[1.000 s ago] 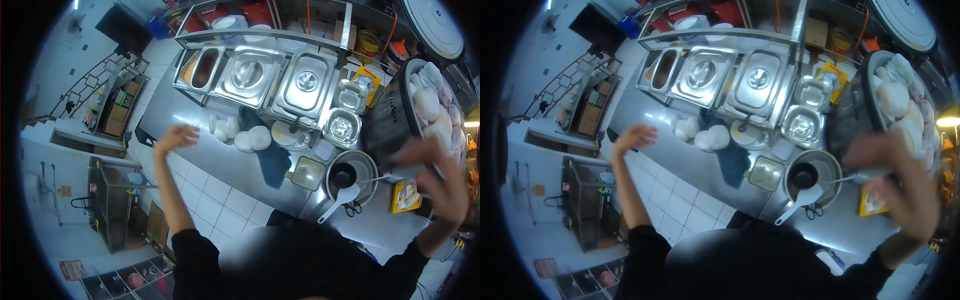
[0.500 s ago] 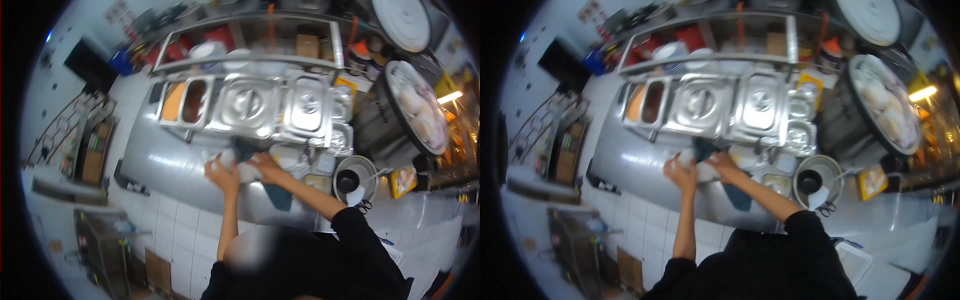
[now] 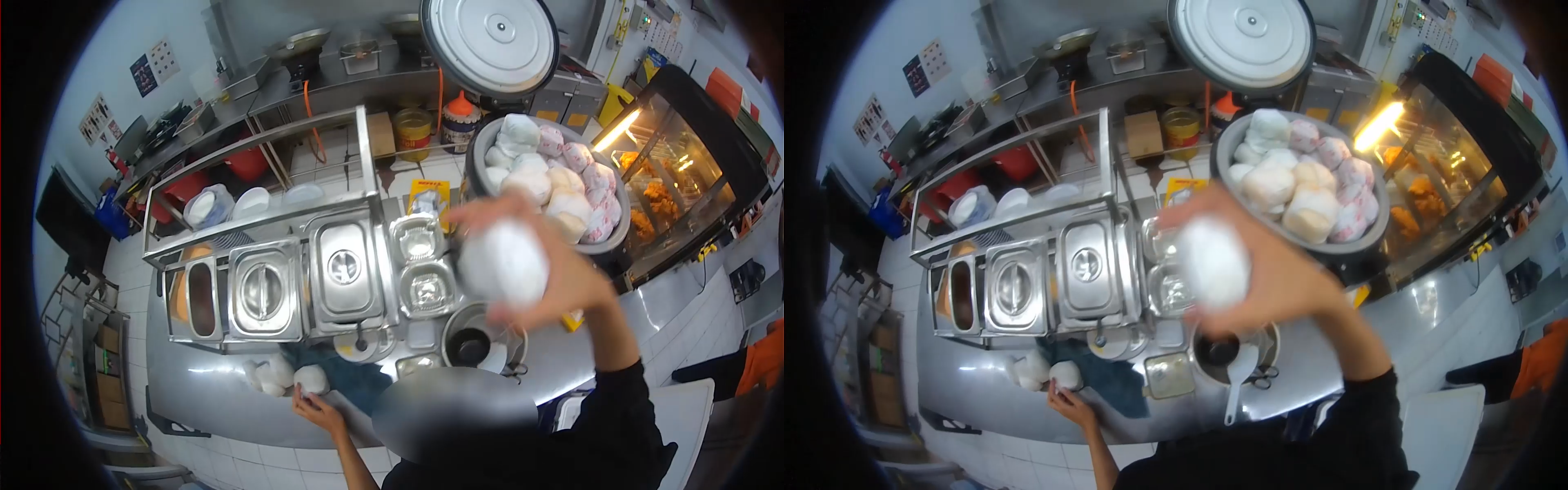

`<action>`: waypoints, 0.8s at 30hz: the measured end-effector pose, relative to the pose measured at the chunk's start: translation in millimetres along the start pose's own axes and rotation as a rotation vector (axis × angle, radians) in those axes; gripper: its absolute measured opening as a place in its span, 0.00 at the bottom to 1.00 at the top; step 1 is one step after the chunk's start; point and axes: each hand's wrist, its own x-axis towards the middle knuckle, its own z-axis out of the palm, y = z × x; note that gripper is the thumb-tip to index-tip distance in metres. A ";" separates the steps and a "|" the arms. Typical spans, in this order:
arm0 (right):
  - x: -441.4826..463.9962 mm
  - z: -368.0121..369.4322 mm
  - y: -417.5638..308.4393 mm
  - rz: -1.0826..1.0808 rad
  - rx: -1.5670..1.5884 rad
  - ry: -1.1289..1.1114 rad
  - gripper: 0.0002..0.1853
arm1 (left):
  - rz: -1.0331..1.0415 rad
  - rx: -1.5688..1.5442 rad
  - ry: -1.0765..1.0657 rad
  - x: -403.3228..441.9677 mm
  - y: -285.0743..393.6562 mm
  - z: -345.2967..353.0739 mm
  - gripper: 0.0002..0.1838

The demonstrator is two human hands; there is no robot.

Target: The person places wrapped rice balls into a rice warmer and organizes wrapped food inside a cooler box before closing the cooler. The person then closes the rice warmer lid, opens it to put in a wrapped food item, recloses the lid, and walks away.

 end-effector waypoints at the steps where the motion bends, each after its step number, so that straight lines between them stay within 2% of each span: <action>1: 10.7 -28.5 13.8 0.097 -0.129 0.071 0.37 | 0.026 0.060 -0.002 -1.9 4.5 2.2 0.21; 3: 31.9 -85.3 41.2 0.317 -0.370 0.177 0.35 | -0.023 0.097 0.073 -6.1 11.5 15.8 0.21; 4: 44.8 -108.6 69.6 0.278 -0.461 0.145 0.36 | -0.045 0.122 0.107 -8.0 12.9 19.4 0.21; 5: 57.9 -123.1 84.1 0.353 -0.512 0.080 0.37 | -0.064 0.148 0.116 -8.6 13.0 22.6 0.21; 9: 78.5 -148.6 182.6 0.332 -0.670 -0.168 0.43 | 0.039 0.207 0.152 -10.6 16.2 31.4 0.23; 14: 81.4 -151.1 208.0 0.208 -0.845 -0.496 0.53 | 0.026 0.266 0.130 -9.1 20.5 31.2 0.24; 15: 82.9 -151.6 200.0 0.177 -0.785 -0.573 0.54 | 0.023 0.273 0.130 -9.1 20.3 30.6 0.24; 18: 81.1 -140.7 214.9 0.400 -0.682 -0.461 0.53 | 0.014 0.282 0.132 -8.4 21.0 32.7 0.24; 21: 82.1 -132.3 215.5 0.510 -0.553 -0.322 0.51 | 0.012 0.279 0.134 -10.1 21.9 33.0 0.24; 24: 84.7 -132.9 202.7 0.265 -0.522 -0.252 0.51 | 0.027 0.280 0.140 -8.0 19.5 34.0 0.24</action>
